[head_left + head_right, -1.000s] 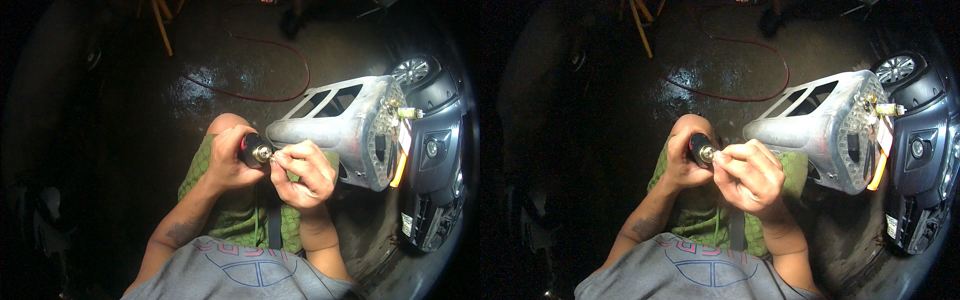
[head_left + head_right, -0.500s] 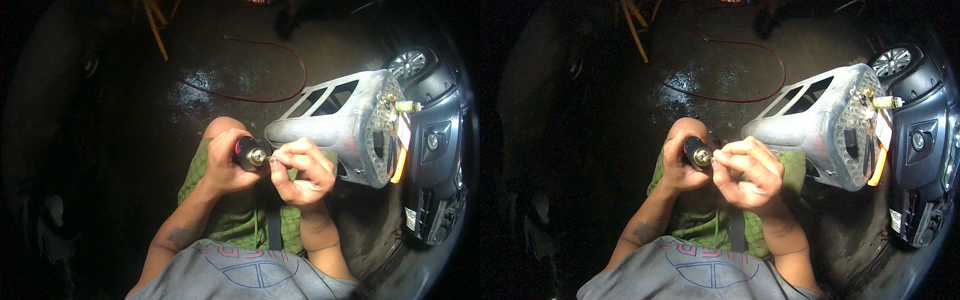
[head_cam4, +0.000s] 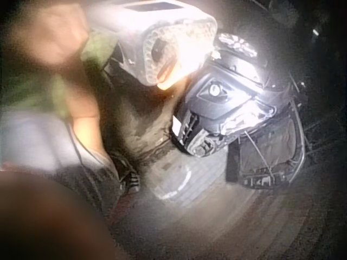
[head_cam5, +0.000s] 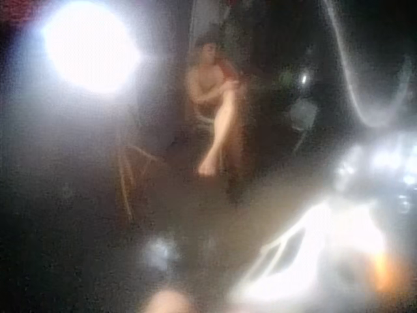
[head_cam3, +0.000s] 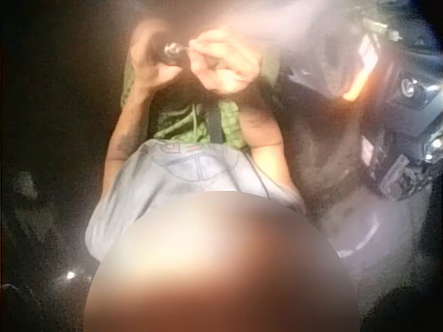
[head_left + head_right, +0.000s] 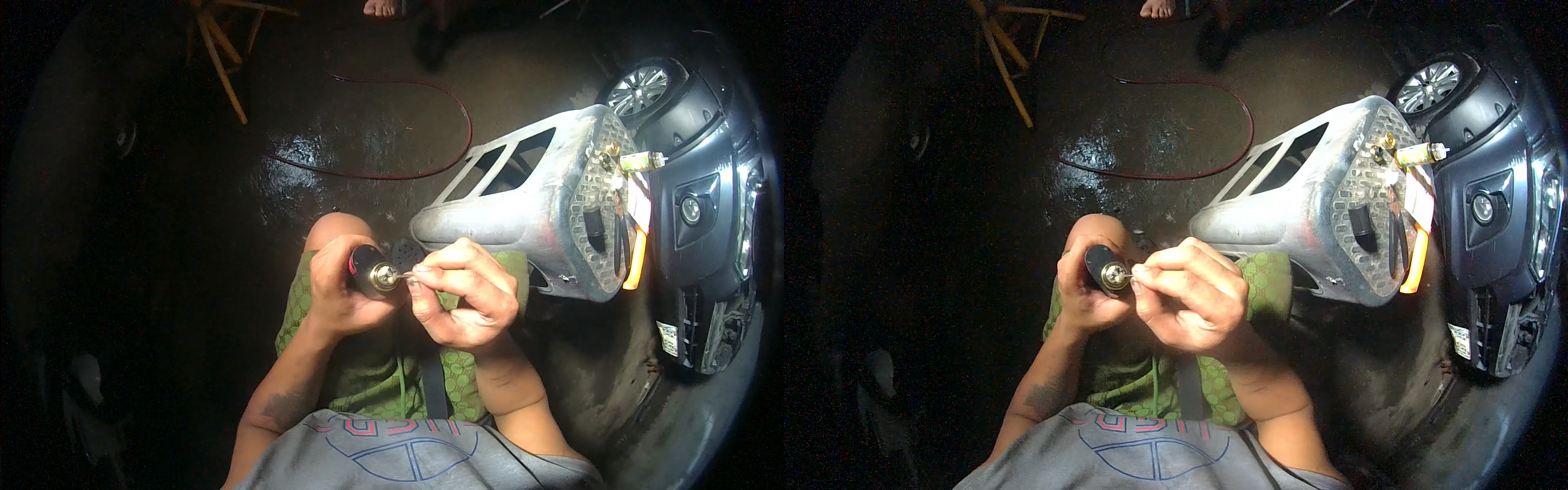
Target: The person sits on the floor and assembles a small mechanical component by hand. They attach a small part to a cylindrical object, then insert a yellow cylindrical piece, and finally secure a small metal ring onto the assembly.
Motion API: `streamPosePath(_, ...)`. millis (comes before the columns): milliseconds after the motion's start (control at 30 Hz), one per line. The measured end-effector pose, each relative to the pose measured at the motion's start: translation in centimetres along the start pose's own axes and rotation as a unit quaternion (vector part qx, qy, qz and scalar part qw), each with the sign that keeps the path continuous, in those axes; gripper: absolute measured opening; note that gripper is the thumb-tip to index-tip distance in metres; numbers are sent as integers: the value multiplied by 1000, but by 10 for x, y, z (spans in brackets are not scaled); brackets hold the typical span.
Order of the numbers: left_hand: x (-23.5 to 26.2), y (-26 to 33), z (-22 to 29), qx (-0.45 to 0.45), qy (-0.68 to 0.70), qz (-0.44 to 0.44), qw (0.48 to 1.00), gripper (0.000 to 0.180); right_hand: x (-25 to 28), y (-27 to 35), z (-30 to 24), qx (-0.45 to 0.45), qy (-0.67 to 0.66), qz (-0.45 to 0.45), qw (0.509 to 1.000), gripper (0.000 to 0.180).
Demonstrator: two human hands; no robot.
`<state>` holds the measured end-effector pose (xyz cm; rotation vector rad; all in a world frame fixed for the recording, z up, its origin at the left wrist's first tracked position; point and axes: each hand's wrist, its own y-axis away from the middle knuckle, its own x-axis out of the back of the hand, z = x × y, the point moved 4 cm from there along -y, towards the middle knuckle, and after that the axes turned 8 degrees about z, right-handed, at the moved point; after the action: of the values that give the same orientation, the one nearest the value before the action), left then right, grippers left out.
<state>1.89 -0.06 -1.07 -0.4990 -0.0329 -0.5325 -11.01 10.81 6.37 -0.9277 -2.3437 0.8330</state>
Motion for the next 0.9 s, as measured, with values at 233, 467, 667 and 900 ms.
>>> streamPosePath(233, 1, -1, 5, -23, -2, 11, 1000, 47, -3, -1, -7, -10, 15, -10, 1000, 17)
streamPosePath(467, 3, -2, 3, 1, -16, -15, 1000, 48, -9, -1, -10, -7, 39, -19, 999, 20)
streamPosePath(667, 6, -2, 4, -6, -13, -11, 1000, 46, -11, 3, -12, -27, 49, -17, 998, 21)
streamPosePath(900, 4, -1, 6, 5, -24, -6, 1000, 51, -5, 4, -15, -42, 19, 2, 999, 17)
